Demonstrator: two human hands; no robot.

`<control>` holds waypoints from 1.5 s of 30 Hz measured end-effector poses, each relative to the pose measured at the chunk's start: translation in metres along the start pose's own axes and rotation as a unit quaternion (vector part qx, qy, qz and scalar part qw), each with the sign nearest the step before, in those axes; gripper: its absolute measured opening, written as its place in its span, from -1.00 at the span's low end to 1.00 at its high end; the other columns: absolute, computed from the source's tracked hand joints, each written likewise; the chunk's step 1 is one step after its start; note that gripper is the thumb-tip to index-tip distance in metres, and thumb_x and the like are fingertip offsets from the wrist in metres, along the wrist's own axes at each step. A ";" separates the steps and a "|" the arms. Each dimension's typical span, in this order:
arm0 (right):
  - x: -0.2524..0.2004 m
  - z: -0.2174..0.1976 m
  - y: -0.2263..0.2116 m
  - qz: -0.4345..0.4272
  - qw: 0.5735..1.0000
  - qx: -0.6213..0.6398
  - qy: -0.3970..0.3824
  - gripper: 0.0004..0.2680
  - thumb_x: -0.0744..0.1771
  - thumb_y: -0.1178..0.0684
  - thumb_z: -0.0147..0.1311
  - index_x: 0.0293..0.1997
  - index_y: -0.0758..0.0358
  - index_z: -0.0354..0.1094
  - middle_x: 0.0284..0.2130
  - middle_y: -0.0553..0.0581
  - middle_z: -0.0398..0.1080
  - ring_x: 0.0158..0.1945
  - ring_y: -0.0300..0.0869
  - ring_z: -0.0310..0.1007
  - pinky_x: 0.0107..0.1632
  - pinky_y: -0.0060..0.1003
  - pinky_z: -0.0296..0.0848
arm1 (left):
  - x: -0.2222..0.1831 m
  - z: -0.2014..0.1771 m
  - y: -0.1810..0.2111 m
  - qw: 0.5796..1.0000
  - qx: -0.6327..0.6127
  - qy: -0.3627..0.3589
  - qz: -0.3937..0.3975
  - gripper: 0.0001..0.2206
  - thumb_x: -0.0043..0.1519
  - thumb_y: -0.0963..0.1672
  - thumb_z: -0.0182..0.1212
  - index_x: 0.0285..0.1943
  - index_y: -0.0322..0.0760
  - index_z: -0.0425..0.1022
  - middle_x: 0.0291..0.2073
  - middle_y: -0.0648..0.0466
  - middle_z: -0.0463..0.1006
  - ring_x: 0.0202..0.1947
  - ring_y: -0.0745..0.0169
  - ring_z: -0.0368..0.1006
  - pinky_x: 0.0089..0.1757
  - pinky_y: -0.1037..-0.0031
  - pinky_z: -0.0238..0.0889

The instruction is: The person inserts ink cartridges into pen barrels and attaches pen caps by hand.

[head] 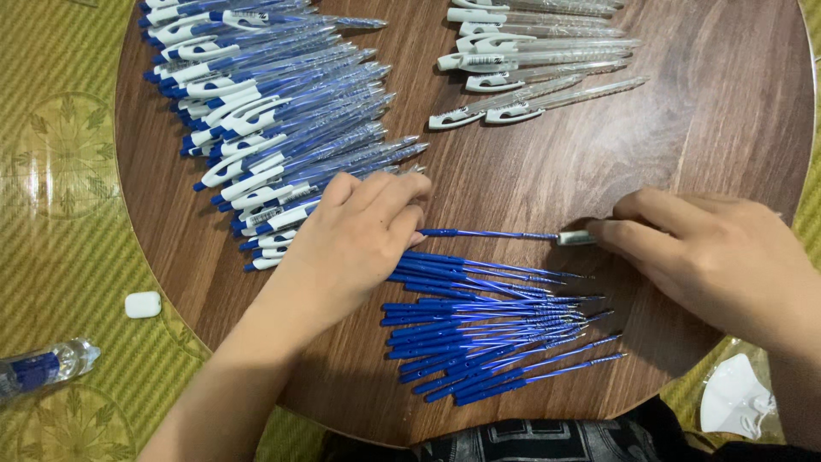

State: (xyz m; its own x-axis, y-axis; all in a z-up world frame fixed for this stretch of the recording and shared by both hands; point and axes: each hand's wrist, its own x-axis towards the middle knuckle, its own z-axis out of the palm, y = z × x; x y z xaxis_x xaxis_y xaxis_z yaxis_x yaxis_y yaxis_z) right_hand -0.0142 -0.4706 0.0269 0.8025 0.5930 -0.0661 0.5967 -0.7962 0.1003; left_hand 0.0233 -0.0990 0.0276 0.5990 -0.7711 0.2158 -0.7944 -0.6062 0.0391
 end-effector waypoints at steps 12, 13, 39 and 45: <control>0.031 -0.024 -0.023 -0.035 0.957 0.284 0.057 -0.75 0.36 0.02 0.02 0.18 0.11 0.40 -0.15 -0.02 0.47 -0.20 -0.16 0.54 -0.20 -0.27 0.52 | 0.012 -0.015 0.012 0.988 -0.149 0.041 -0.017 -0.89 0.38 -0.18 0.17 -0.07 -0.42 0.43 0.12 -0.11 0.38 0.01 0.00 0.39 -0.12 0.20 0.16; 0.034 -0.027 -0.025 -0.048 0.945 0.320 0.049 -0.72 0.36 0.03 0.01 0.21 0.15 0.38 -0.12 0.04 0.48 -0.18 -0.13 0.56 -0.13 -0.28 0.51 | 0.016 -0.019 0.015 0.978 -0.204 0.039 -0.009 -0.87 0.38 -0.19 0.16 -0.03 -0.47 0.41 0.12 -0.15 0.36 -0.05 0.06 0.41 -0.11 0.20 0.17; 0.095 -0.101 -0.067 -0.311 0.883 0.066 0.346 -0.89 0.39 0.20 0.02 -0.14 0.38 0.50 -0.34 0.20 0.44 -0.45 -0.15 0.38 -0.47 -0.31 0.23 | -0.011 -0.048 0.056 0.788 -0.524 0.119 -0.300 -0.76 0.33 -0.13 0.12 -0.38 -0.27 0.59 -0.42 0.14 0.50 -0.43 0.39 0.39 -0.33 0.58 0.21; 0.105 -0.086 -0.064 -0.316 0.904 0.148 0.246 -0.81 0.43 0.15 -0.06 0.14 0.38 0.36 -0.23 0.16 0.43 -0.45 -0.09 0.40 -0.50 -0.20 0.34 | -0.024 -0.048 0.060 0.862 -0.365 0.235 -0.261 -0.75 0.34 -0.16 0.02 -0.32 -0.42 0.56 -0.35 -0.07 0.55 -0.34 0.14 0.52 -0.26 0.47 0.38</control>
State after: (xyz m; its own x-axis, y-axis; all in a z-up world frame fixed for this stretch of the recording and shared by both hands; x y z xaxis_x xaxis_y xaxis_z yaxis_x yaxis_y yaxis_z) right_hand 0.0314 -0.3469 0.0989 0.2431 0.8646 0.4398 0.9694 -0.2326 -0.0786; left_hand -0.0434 -0.1078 0.0716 0.9231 -0.1622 0.3487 -0.3842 -0.4303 0.8169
